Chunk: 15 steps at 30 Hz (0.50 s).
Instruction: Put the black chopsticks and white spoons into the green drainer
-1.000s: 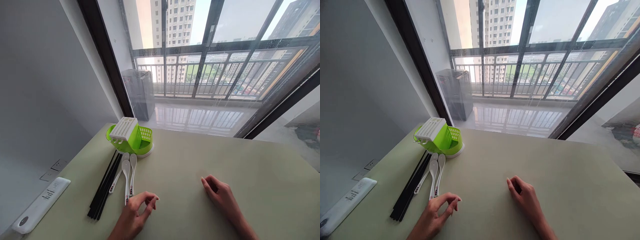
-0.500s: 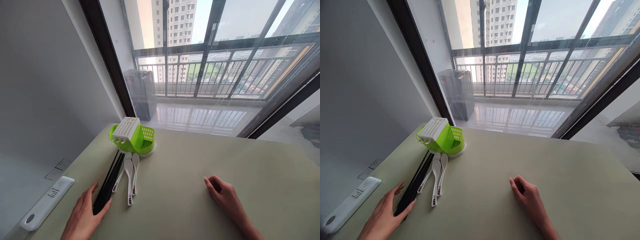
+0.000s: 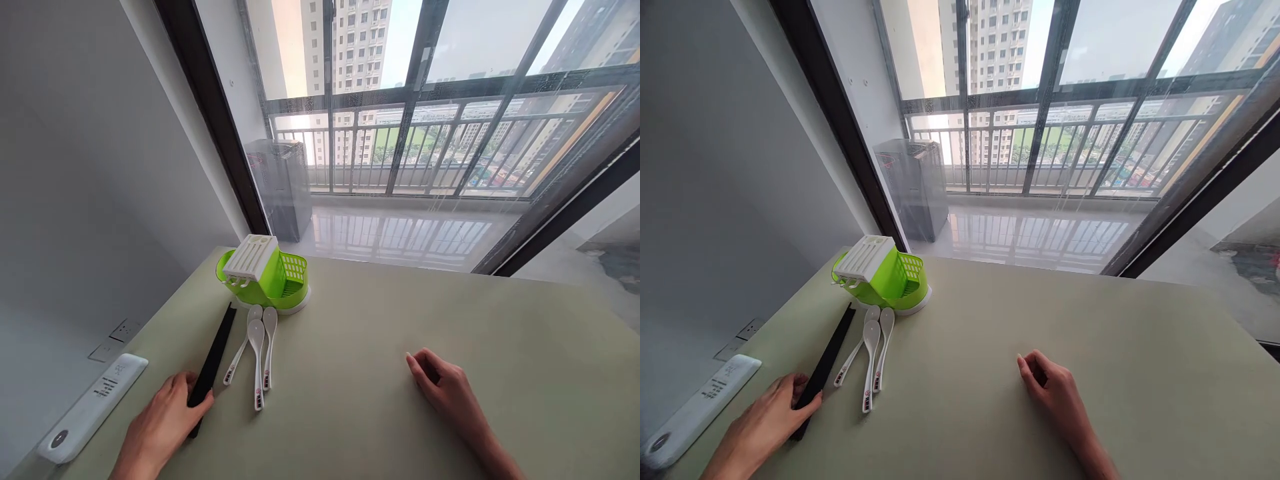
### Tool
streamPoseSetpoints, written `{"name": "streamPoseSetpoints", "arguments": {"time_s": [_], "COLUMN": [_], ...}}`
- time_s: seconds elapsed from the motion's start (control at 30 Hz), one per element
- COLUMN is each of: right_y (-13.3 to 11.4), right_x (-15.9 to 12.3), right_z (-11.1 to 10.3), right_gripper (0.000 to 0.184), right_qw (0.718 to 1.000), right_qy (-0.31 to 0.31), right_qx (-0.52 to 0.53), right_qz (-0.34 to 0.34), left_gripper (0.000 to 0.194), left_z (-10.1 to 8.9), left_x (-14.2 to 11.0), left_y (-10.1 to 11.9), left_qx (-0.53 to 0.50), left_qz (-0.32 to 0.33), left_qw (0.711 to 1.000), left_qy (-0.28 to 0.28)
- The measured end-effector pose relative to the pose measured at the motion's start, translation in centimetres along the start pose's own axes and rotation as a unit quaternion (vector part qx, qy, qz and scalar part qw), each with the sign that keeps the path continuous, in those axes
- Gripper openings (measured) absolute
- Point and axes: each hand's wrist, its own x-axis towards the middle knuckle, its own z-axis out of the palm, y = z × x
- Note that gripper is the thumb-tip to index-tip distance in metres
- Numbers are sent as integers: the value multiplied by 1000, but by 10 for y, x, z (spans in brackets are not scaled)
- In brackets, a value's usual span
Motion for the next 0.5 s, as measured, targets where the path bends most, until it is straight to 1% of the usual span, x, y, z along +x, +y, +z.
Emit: {"name": "streamPoseSetpoints", "arguments": {"time_s": [0.07,0.13,0.27,0.4,0.5], "right_y": [-1,-2,-2,-1,1], "right_x": [0,0,1,1,0], "right_z": [-1,-1,-1,0,1], "right_gripper": [45,46,46,45,46], "right_qw": [1000,1000,1000,1000,1000], "right_qy": [-1,-4,-9,-13,-12], "right_qx": [0,1,6,15,15], "right_qz": [1,6,10,13,14], "left_gripper": [41,36,30,28,33], "left_z": [-8,-17,-25,-17,-4], "left_x": [1,1,0,2,3], "left_y": [3,8,17,12,1], "left_qx": [32,68,109,148,165], "left_qz": [-12,-23,-25,-10,16], "left_qw": [999,995,990,985,985], "left_qy": [-41,-69,-88,-89,-57]}}
